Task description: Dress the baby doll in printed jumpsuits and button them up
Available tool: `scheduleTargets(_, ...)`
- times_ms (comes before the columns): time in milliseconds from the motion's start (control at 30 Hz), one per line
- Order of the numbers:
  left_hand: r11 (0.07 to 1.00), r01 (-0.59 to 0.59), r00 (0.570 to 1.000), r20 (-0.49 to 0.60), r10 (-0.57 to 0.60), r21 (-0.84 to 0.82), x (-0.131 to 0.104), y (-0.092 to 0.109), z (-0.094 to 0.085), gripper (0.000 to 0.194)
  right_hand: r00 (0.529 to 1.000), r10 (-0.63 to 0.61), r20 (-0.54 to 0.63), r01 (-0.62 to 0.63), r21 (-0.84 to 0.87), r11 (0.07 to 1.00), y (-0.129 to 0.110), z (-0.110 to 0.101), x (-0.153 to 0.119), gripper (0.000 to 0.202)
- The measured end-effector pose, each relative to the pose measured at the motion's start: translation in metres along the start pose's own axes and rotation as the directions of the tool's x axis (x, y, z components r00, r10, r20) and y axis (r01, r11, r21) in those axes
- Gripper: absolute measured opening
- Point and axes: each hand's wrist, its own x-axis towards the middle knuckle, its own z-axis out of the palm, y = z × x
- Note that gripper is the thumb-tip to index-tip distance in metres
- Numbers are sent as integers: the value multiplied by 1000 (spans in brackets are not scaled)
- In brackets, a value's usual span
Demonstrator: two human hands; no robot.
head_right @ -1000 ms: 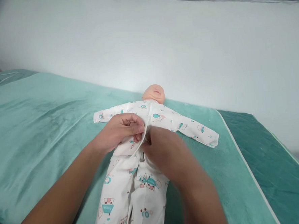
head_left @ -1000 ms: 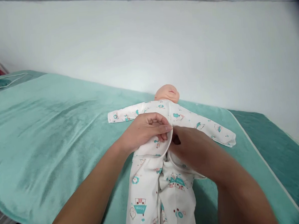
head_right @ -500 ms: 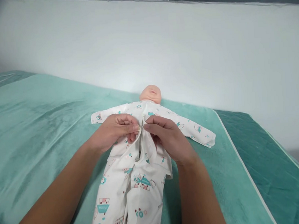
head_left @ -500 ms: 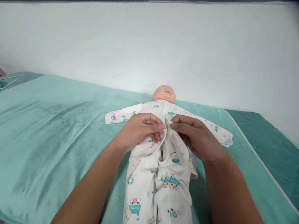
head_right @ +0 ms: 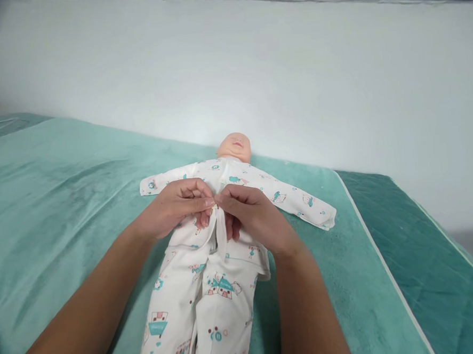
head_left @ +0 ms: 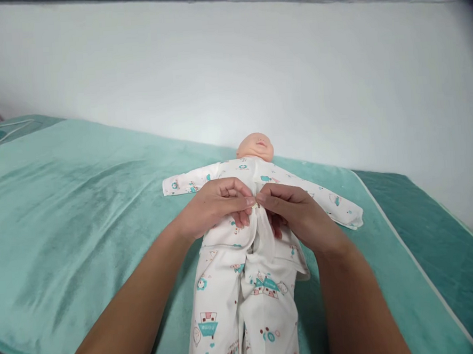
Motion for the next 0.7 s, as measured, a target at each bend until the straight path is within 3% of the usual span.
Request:
scheduleTargets(333, 998, -2, 999, 55, -2, 68, -1, 2, 2, 18, 1000, 22, 1, -22, 22, 1000, 0, 2, 1, 34)
scheduleTargets(700, 996, -5, 988, 155, -9, 87, -2, 2, -1, 14, 999, 48, 22, -47, -69, 996, 1, 3, 1, 34)
